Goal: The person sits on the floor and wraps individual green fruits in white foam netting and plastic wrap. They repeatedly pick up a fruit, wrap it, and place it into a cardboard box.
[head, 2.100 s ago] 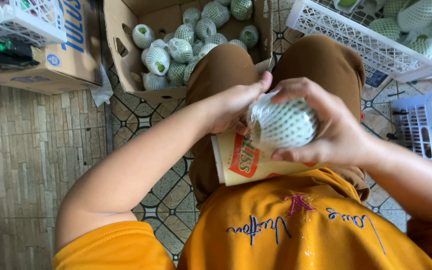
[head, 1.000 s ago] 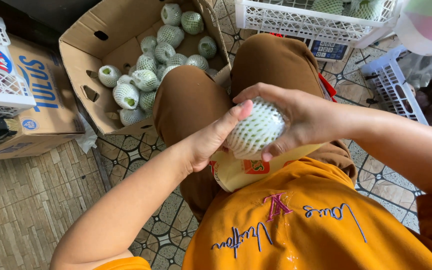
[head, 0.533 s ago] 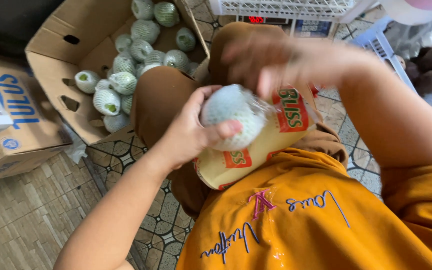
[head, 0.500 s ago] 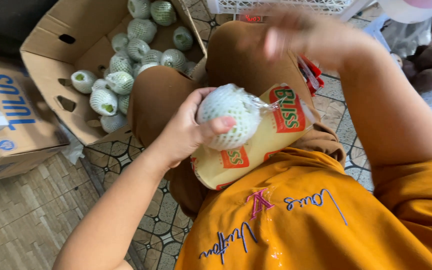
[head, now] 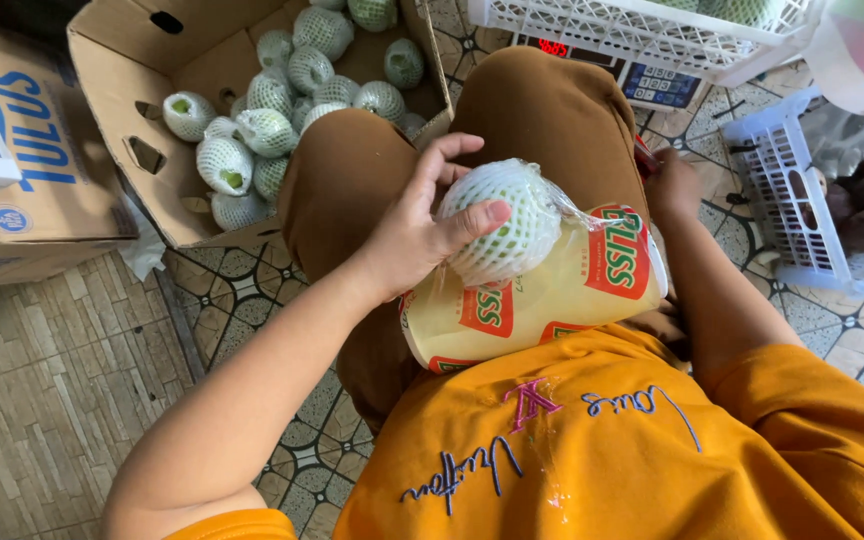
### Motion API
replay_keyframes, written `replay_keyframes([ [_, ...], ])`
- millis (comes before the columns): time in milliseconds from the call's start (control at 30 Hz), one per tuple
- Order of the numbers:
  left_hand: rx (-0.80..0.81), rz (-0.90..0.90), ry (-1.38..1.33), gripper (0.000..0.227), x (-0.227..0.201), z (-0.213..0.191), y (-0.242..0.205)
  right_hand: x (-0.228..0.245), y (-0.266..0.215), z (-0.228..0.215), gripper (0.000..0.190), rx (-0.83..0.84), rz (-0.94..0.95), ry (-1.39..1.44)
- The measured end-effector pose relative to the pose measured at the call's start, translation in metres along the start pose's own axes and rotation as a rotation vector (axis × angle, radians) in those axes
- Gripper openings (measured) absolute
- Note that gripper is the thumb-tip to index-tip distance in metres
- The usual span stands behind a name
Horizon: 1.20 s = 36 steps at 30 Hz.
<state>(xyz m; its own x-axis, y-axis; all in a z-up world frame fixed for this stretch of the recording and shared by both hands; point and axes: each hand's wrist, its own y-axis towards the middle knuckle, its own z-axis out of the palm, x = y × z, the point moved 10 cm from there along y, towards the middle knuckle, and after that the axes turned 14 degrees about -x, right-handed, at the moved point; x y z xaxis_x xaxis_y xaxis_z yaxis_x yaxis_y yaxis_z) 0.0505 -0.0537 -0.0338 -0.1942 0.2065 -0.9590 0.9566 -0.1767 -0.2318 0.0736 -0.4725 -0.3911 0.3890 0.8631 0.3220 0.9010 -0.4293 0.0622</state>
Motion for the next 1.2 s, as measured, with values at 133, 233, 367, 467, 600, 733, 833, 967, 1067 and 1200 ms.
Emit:
replay_keyframes([
  [133,-0.064,0.148,0.130,0.047,-0.038,-0.012,-0.006,0.060,-0.024,-0.125,0.032,-0.183,0.178,0.637],
  [233,0.186,0.086,0.065,0.094,-0.040,0.012,-0.020,0.112,-0.058,-0.192,0.018,0.165,0.482,1.204],
  [367,0.055,0.427,0.415,0.124,-0.048,0.012,-0.024,0.161,-0.115,-0.244,0.032,0.502,0.040,1.520],
  [467,-0.033,0.533,0.467,0.110,-0.065,0.011,-0.030,0.172,-0.131,-0.246,0.039,0.484,0.070,1.537],
  [600,-0.128,0.533,0.593,0.104,-0.091,0.001,-0.041,0.241,-0.131,-0.295,0.024,0.447,-0.048,1.692],
  [733,-0.173,0.541,0.650,0.110,-0.107,-0.015,-0.059,0.205,-0.124,-0.271,0.029,0.375,-0.102,1.707],
  [833,-0.201,0.585,0.729,0.114,-0.113,-0.028,-0.067,0.190,-0.110,-0.334,0.043,0.103,-0.410,1.360],
  [967,-0.226,0.699,0.815,0.110,-0.113,-0.029,-0.092,0.248,-0.142,-0.409,0.055,0.085,-0.936,0.528],
  [1067,-0.210,0.793,0.801,0.115,-0.125,-0.022,-0.107,0.277,-0.167,-0.423,0.055,0.133,-1.172,0.499],
  [1200,-0.250,0.513,0.699,0.101,-0.129,-0.051,-0.075,0.312,-0.197,-0.439,0.042,0.029,-1.345,0.340],
])
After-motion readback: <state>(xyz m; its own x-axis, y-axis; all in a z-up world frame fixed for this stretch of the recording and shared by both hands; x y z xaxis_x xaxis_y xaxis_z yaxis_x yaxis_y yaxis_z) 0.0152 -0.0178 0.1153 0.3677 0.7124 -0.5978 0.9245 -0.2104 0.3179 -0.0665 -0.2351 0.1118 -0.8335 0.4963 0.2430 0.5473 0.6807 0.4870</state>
